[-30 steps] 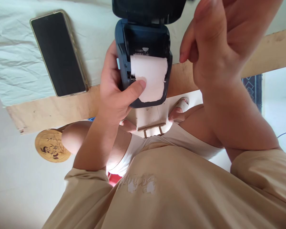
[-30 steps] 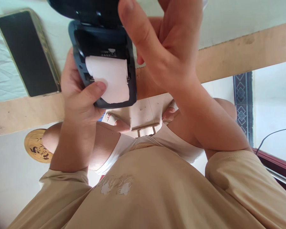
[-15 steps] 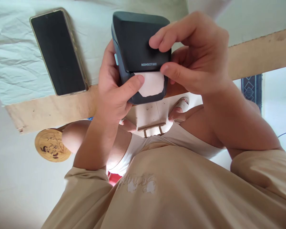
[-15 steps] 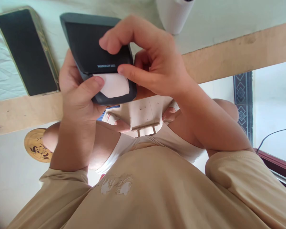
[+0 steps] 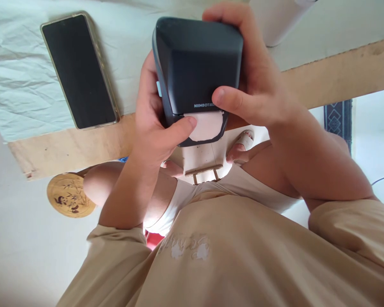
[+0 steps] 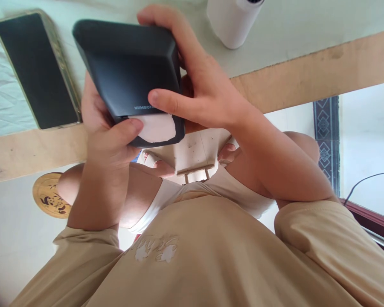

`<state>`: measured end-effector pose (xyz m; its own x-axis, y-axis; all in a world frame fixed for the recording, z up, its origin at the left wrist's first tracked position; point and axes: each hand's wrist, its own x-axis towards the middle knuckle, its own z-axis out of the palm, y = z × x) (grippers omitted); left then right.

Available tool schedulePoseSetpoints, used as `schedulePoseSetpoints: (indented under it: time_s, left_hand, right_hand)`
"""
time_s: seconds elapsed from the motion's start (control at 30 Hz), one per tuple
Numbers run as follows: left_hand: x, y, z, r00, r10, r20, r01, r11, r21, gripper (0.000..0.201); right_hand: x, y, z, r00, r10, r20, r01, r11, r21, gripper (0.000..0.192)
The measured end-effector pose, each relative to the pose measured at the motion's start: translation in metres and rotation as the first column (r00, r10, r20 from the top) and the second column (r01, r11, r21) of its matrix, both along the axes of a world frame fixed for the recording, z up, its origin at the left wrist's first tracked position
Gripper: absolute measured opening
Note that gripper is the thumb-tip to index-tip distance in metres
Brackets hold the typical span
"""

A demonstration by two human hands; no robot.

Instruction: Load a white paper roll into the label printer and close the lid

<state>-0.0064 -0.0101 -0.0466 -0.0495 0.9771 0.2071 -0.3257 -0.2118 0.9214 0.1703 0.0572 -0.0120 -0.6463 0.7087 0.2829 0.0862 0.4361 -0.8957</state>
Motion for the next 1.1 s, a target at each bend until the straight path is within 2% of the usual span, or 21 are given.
schedulePoseSetpoints:
  time_s: [0.13, 0.23, 0.33, 0.43, 0.53, 0.63, 0.73, 0.83, 0.93, 1.03, 1.1]
  left_hand:
    - [0.002, -0.004, 0.009, 1.0, 0.012, 0.011, -0.011, 1.0, -0.007, 0.051]
    - [0.003, -0.008, 0.016, 1.0, 0.006, -0.014, -0.007, 0.998, -0.066, 0.04]
    - [0.003, -0.008, 0.016, 0.999, 0.019, -0.041, -0.023, 0.996, -0.085, 0.041]
    - [0.003, -0.006, 0.014, 0.999, 0.017, -0.037, -0.02, 0.996, -0.083, 0.042]
    - [0.003, -0.005, 0.016, 1.0, -0.003, -0.025, 0.0, 0.995, -0.101, 0.037]
    - [0.002, -0.008, 0.019, 0.999, -0.033, -0.019, 0.031, 0.995, -0.096, 0.029]
    - [0.0, -0.01, 0.018, 0.998, -0.046, -0.036, 0.044, 0.997, -0.062, 0.033]
    - [-0.003, -0.011, 0.014, 0.994, -0.043, -0.104, 0.039, 0.998, -0.044, 0.041]
    - [-0.002, -0.008, 0.008, 0.986, -0.031, -0.163, 0.022, 0.998, -0.06, 0.043]
    - [-0.003, -0.001, 0.003, 0.988, -0.031, -0.15, 0.033, 0.999, 0.01, 0.047]
    - [-0.009, 0.0, 0.006, 0.986, -0.055, -0.159, 0.062, 0.997, 0.04, 0.053]
  right_hand:
    - [0.0, 0.002, -0.002, 0.992, 0.034, -0.118, -0.038, 0.999, -0.034, 0.077]
    - [0.001, 0.006, -0.009, 0.992, 0.067, -0.103, -0.064, 0.997, 0.04, 0.079]
    - [0.003, 0.01, -0.017, 0.991, 0.084, -0.106, -0.069, 0.988, 0.138, 0.088]
    - [0.005, 0.013, -0.022, 0.995, 0.059, -0.076, -0.049, 0.991, 0.122, 0.088]
    - [0.006, 0.015, -0.023, 0.992, 0.117, -0.046, -0.11, 0.986, 0.125, 0.088]
    - [0.006, 0.013, -0.02, 0.991, 0.114, -0.071, -0.105, 0.987, 0.12, 0.087]
    - [0.004, 0.006, -0.014, 0.997, 0.044, -0.064, -0.04, 0.997, 0.069, 0.083]
    - [0.003, 0.001, -0.009, 0.997, 0.036, -0.071, -0.033, 0.998, 0.052, 0.084]
    - [0.001, 0.004, -0.009, 0.992, 0.08, -0.098, -0.079, 0.997, 0.019, 0.085]
    - [0.0, 0.01, -0.012, 0.982, 0.135, -0.133, -0.136, 0.991, 0.0, 0.084]
    - [0.0, 0.013, -0.012, 0.975, 0.151, -0.163, -0.154, 0.988, -0.003, 0.084]
